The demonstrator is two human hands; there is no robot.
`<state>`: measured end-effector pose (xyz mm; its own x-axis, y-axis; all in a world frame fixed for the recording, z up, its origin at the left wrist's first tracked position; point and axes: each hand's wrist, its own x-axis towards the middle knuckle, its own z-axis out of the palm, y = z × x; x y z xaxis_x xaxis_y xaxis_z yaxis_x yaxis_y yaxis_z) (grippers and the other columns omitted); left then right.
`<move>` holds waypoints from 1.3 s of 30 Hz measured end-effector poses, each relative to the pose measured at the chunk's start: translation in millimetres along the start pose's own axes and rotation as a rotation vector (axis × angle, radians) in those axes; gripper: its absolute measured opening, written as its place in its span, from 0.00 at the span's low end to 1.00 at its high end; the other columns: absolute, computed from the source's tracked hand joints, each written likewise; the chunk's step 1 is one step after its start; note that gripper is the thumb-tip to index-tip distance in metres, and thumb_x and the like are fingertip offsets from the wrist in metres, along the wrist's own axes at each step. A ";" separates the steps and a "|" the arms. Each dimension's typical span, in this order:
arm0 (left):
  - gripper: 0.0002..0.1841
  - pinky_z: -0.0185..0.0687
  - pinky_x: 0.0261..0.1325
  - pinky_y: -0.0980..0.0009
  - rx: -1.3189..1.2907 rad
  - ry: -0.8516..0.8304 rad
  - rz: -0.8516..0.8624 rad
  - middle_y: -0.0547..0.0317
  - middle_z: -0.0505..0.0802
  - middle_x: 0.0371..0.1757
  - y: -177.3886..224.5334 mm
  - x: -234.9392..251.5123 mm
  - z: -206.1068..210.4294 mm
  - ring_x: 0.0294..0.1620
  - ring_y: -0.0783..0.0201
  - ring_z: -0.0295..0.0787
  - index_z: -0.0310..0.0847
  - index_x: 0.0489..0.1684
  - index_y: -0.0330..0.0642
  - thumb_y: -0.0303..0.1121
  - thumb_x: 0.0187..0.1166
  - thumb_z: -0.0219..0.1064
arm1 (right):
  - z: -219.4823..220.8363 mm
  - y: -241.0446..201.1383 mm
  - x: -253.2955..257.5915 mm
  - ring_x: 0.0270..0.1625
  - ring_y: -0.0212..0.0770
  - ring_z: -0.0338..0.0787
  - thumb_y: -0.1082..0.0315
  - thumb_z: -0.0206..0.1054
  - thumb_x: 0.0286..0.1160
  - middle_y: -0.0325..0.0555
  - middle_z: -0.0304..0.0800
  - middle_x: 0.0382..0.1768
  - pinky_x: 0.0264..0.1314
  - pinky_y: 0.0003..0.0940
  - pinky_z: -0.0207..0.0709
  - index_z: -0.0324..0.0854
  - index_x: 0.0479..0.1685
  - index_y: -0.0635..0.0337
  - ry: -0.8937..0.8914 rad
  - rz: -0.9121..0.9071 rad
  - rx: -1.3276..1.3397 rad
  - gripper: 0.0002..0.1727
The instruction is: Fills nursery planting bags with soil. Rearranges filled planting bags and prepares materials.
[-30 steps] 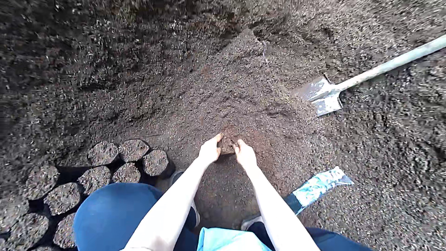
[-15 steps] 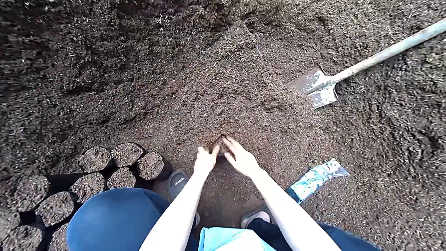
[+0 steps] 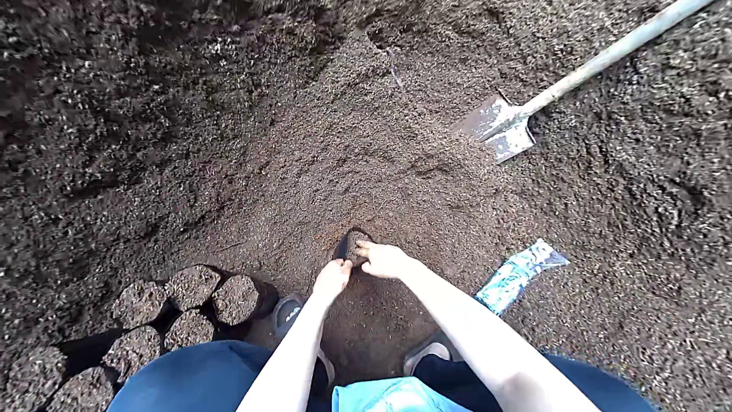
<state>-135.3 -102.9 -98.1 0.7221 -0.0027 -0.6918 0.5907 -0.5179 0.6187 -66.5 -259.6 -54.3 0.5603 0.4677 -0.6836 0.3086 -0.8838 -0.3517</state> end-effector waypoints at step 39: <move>0.19 0.83 0.64 0.53 0.194 0.328 0.177 0.41 0.86 0.62 15.9 -13.4 -31.7 0.60 0.50 0.87 0.77 0.74 0.40 0.35 0.88 0.60 | -2.9 176.4 71.5 0.81 0.67 0.72 0.62 0.79 0.69 0.64 0.64 0.85 0.78 0.70 0.68 0.66 0.89 0.46 0.130 0.283 0.294 0.43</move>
<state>-124.2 -84.0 -67.2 0.9015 0.1499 -0.4061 0.3907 -0.6855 0.6143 30.2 -382.1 -163.3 0.6897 0.1876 -0.6994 -0.0929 -0.9350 -0.3423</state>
